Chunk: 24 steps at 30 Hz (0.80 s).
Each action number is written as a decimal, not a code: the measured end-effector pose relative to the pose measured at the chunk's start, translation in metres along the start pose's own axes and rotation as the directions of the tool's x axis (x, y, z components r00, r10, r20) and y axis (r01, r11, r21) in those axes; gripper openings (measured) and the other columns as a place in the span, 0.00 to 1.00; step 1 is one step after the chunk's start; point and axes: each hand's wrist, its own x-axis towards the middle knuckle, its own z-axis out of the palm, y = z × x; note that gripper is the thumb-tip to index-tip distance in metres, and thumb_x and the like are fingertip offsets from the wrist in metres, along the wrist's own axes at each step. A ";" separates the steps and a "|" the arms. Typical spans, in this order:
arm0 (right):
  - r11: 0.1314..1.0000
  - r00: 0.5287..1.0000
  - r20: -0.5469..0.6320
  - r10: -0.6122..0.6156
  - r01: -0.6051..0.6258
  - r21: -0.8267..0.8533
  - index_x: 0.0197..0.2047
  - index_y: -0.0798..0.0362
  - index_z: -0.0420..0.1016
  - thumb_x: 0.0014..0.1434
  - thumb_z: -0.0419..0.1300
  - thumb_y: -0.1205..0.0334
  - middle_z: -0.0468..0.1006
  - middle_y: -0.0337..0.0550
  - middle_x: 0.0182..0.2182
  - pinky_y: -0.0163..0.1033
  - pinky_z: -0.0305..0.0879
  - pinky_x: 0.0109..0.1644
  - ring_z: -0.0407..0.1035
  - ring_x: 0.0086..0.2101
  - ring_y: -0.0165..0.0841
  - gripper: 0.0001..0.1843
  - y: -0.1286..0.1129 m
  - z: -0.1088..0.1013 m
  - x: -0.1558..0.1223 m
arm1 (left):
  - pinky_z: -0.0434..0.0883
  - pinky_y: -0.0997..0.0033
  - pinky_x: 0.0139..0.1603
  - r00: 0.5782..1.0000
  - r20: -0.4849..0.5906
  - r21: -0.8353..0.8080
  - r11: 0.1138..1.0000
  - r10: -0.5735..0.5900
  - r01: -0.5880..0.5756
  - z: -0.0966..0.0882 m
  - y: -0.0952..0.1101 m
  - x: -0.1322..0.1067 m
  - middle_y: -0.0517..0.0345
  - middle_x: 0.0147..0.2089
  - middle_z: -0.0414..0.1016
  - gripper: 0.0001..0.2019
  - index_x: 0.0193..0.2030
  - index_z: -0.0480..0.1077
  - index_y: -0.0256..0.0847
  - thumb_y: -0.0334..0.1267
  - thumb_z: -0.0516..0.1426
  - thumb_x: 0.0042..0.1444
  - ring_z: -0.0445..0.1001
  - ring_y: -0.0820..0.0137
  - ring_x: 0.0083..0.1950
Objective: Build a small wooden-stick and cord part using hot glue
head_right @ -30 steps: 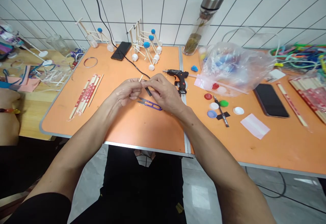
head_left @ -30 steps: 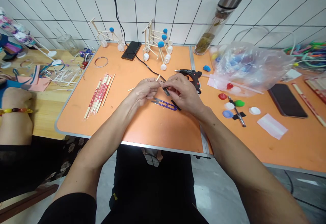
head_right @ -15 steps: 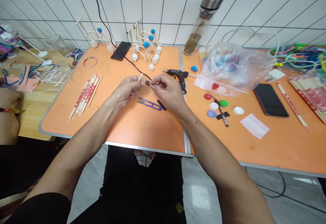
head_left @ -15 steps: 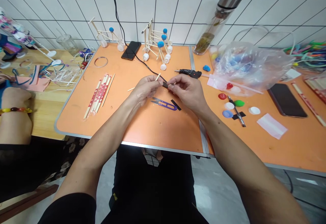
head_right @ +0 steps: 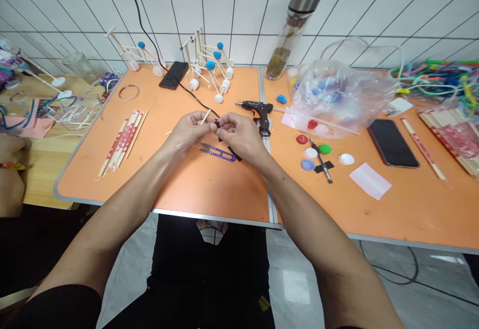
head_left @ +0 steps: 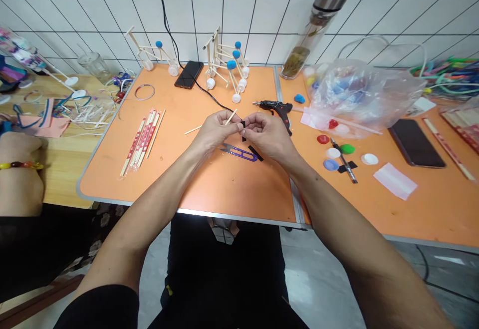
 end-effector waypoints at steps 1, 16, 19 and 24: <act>1.000 1.000 0.006 0.000 0.000 -0.013 0.39 0.50 0.85 0.54 0.80 0.57 0.85 0.40 0.32 0.39 0.72 0.38 0.77 0.33 0.34 0.12 0.001 0.001 0.000 | 0.53 0.74 0.27 1.000 -0.004 0.005 1.000 0.007 -0.007 0.000 -0.001 0.000 0.65 0.25 0.71 0.13 0.33 0.76 0.39 0.29 0.76 0.51 0.61 0.79 0.25; 0.971 0.991 0.042 0.125 -0.131 0.199 0.38 0.51 0.82 0.53 0.83 0.49 0.84 0.39 0.31 0.34 0.58 0.23 0.61 0.22 0.24 0.20 -0.013 0.002 -0.005 | 0.52 0.75 0.26 0.998 -0.034 -0.003 0.999 0.045 -0.045 0.003 -0.002 0.002 0.67 0.22 0.66 0.12 0.29 0.72 0.39 0.24 0.66 0.63 0.53 0.80 0.22; 0.971 0.989 0.044 0.140 -0.145 0.188 0.38 0.50 0.80 0.56 0.82 0.51 0.88 0.42 0.33 0.34 0.51 0.19 0.59 0.19 0.23 0.19 -0.013 0.002 -0.005 | 0.53 0.75 0.27 0.999 -0.034 0.008 0.999 0.041 -0.041 0.005 0.001 0.000 0.66 0.23 0.67 0.13 0.29 0.72 0.39 0.23 0.65 0.64 0.55 0.80 0.23; 0.986 0.997 -0.003 0.082 -0.080 0.145 0.39 0.49 0.81 0.57 0.82 0.48 0.88 0.41 0.33 0.34 0.55 0.21 0.63 0.22 0.25 0.19 -0.014 -0.003 -0.005 | 0.54 0.74 0.29 0.998 -0.048 0.031 0.999 0.031 -0.029 0.004 0.001 -0.002 0.68 0.24 0.64 0.11 0.34 0.71 0.41 0.27 0.66 0.65 0.56 0.77 0.25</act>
